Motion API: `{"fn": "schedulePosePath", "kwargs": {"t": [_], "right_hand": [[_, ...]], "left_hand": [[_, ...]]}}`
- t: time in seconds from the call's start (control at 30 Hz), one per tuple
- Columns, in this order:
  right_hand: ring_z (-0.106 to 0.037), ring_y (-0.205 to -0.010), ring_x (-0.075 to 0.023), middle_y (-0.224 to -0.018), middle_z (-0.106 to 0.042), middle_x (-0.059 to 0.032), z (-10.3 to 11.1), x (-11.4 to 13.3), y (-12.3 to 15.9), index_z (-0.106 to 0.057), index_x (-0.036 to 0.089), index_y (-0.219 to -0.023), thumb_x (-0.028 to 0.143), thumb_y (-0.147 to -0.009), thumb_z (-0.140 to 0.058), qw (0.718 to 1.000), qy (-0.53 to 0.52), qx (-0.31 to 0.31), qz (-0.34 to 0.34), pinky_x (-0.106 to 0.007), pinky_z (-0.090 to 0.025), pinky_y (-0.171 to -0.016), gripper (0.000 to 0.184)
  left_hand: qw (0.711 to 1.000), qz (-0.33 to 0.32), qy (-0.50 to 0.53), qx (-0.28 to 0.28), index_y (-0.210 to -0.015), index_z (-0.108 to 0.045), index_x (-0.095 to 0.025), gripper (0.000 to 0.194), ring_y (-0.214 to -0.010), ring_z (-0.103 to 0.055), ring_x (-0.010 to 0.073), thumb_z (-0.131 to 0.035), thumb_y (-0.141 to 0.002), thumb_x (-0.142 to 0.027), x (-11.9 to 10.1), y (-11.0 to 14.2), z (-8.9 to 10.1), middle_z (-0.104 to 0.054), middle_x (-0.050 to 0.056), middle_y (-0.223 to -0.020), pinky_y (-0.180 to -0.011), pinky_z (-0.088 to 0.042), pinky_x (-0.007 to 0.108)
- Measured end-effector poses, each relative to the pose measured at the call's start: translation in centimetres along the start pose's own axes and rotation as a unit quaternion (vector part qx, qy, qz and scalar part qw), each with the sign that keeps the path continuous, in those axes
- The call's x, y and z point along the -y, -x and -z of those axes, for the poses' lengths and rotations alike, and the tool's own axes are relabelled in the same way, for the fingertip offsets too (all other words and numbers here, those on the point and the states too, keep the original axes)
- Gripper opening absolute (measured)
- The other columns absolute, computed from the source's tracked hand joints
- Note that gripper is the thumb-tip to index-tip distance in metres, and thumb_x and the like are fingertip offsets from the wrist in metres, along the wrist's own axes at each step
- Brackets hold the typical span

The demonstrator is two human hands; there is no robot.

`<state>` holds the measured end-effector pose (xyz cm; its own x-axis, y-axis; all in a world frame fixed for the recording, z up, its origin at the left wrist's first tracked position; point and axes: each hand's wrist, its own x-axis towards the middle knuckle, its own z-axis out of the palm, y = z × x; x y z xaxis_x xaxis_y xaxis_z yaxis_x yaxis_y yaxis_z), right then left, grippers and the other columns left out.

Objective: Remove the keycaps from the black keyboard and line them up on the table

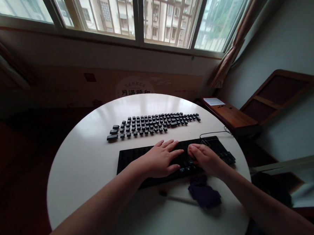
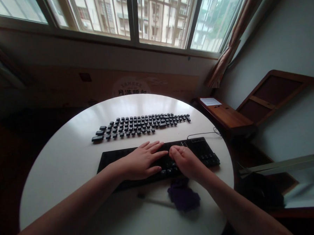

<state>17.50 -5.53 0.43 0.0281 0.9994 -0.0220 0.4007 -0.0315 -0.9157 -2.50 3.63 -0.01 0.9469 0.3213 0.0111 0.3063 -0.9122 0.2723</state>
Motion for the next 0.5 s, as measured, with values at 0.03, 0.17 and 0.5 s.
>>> {"fn": "schedulePosePath", "kwargs": {"t": [0.03, 0.17, 0.5], "right_hand": [[-0.033, -0.047, -0.0084, -0.054, -0.038, 0.0047, -0.2, 0.0, 0.3, -0.043, 0.019, -0.064, 0.043, -0.094, -0.040, 0.999, 0.034, -0.007, 0.027, -0.022, -0.027, -0.045, 0.039], [-0.037, -0.051, -0.0102, -0.055, -0.042, 0.0030, -0.8, -0.3, 1.3, -0.046, 0.019, -0.064, 0.039, -0.097, -0.038, 0.987, 0.123, -0.039, 0.094, -0.024, -0.029, -0.051, 0.039], [-0.041, -0.048, -0.0118, -0.054, -0.043, 0.0031, -0.8, -1.7, 1.1, -0.039, 0.022, -0.067, 0.052, -0.093, -0.042, 0.969, -0.206, -0.136, 0.035, -0.023, -0.032, -0.047, 0.040]], "left_hand": [[1.000, 0.000, 0.001, 0.001, -0.147, -0.037, -0.028, 0.059, -0.147, -0.018, 0.0300, -0.048, -0.093, -0.051, 0.0, 0.0, 0.0, -0.023, 0.011, -0.159, -0.116, -0.014, 0.050], [1.000, -0.001, 0.001, 0.000, -0.147, -0.037, -0.028, 0.059, -0.147, -0.018, 0.0304, -0.048, -0.094, -0.051, 0.0, 0.0, 0.0, -0.023, 0.011, -0.159, -0.116, -0.014, 0.051], [0.998, 0.003, 0.052, -0.029, -0.138, -0.048, -0.024, 0.052, -0.140, -0.033, 0.0294, -0.051, -0.093, -0.049, -0.1, 0.1, 1.2, -0.038, 0.012, -0.152, -0.115, -0.023, 0.046]]}}
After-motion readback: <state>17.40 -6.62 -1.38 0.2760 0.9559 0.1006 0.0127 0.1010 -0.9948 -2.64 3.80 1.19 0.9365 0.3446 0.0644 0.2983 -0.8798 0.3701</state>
